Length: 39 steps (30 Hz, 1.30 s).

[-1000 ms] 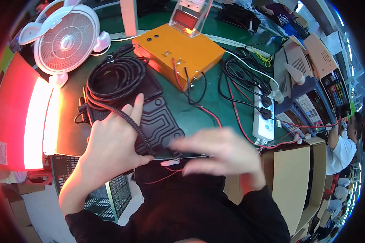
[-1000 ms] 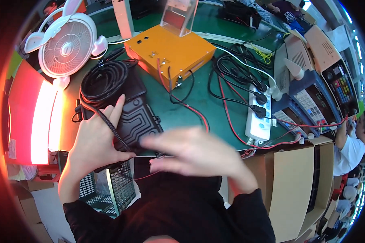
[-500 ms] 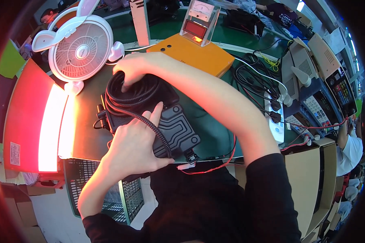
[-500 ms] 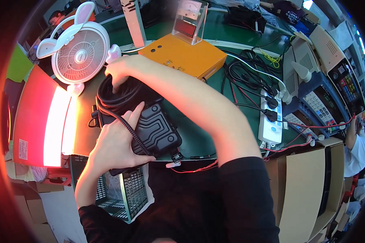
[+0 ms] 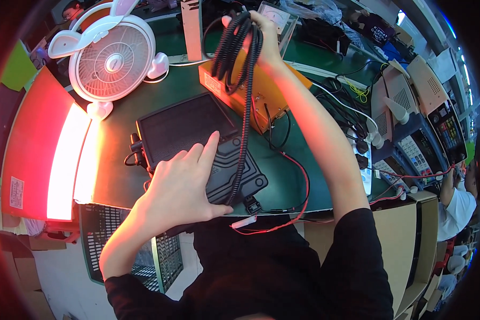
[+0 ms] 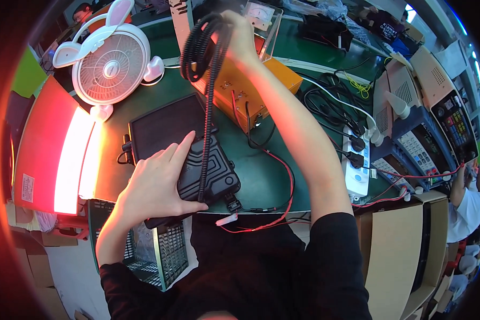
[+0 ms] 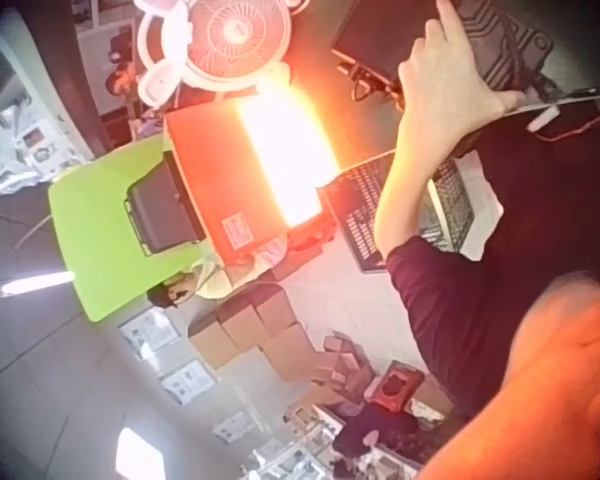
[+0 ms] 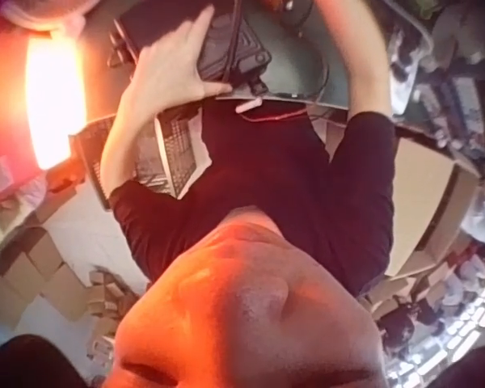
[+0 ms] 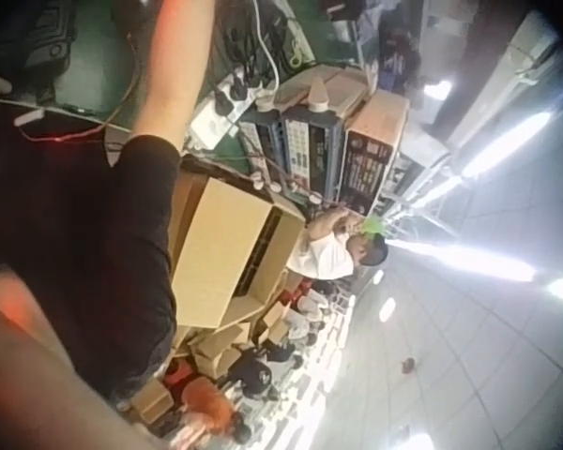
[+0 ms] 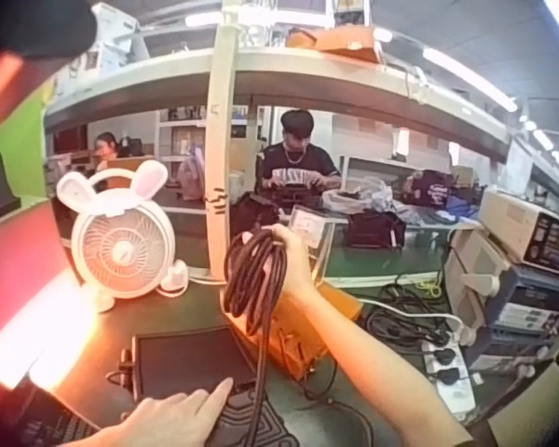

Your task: Testing and assembling components of a solar power kit at a workbench.

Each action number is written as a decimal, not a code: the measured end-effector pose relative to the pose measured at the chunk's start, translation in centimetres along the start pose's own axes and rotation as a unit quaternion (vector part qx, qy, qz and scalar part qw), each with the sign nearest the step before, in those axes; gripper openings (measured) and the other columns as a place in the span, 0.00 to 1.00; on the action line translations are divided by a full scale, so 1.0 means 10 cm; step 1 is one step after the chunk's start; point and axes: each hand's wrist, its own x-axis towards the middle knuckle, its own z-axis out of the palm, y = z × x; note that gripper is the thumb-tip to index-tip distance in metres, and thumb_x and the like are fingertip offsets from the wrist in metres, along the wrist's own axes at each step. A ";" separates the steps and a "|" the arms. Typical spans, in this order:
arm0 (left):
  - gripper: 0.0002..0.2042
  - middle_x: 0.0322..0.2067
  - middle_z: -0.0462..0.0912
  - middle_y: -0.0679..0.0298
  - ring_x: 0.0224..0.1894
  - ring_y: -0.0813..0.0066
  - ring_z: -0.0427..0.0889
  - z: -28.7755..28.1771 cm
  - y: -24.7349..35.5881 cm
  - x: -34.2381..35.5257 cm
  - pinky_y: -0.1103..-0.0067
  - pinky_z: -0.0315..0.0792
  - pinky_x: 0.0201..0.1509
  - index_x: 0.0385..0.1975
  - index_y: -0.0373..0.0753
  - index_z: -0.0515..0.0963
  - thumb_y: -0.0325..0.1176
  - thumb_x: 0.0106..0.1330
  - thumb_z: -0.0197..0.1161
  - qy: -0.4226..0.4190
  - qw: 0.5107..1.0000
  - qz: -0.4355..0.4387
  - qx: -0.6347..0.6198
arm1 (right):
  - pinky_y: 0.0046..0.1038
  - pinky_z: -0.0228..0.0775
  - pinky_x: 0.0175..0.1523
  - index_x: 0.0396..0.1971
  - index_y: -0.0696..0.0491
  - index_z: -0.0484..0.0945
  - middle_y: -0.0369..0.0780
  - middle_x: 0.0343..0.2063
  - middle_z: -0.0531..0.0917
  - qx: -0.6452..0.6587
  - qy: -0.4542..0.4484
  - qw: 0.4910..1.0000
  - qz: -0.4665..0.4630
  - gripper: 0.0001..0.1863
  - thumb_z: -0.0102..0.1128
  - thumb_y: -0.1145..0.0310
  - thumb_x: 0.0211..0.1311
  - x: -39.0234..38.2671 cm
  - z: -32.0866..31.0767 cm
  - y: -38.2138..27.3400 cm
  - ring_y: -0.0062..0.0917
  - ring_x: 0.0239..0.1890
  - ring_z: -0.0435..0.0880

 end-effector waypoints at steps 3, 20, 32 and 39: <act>0.51 0.29 0.72 0.54 0.30 0.61 0.77 -0.09 0.06 0.07 0.71 0.73 0.33 0.57 0.25 0.55 0.52 0.35 0.71 -0.040 0.999 -0.025 0.015 | 0.13 0.60 0.21 0.24 0.55 0.78 0.30 0.18 0.78 -0.082 -0.018 0.990 -0.114 0.07 0.59 0.68 0.56 -0.03 -0.06 0.24 0.09 0.17 0.72; 0.52 0.32 0.77 0.46 0.38 0.53 0.78 -0.50 -0.17 0.36 0.70 0.70 0.44 0.56 0.28 0.59 0.51 0.29 0.73 -0.090 0.994 -0.005 -0.065 | 0.32 0.73 0.42 0.24 0.53 0.82 0.47 0.25 0.81 -0.401 0.030 0.915 0.023 0.21 0.64 0.49 0.39 0.31 0.20 0.20 0.39 0.33 0.81; 0.47 0.32 0.79 0.48 0.37 0.54 0.79 -0.57 -0.17 0.43 0.71 0.71 0.43 0.53 0.30 0.62 0.48 0.30 0.74 -0.069 0.993 0.020 -0.090 | 0.31 0.72 0.44 0.32 0.47 0.81 0.43 0.29 0.82 -0.467 0.012 0.883 0.042 0.19 0.61 0.49 0.43 0.36 0.21 0.27 0.36 0.36 0.81; 0.45 0.31 0.80 0.50 0.36 0.58 0.80 -0.65 -0.18 0.53 0.73 0.71 0.43 0.53 0.29 0.63 0.48 0.32 0.74 -0.108 0.990 -0.017 -0.091 | 0.34 0.71 0.44 0.31 0.51 0.80 0.46 0.31 0.81 -0.447 0.048 0.893 0.027 0.24 0.63 0.46 0.42 0.29 0.22 0.41 0.39 0.37 0.80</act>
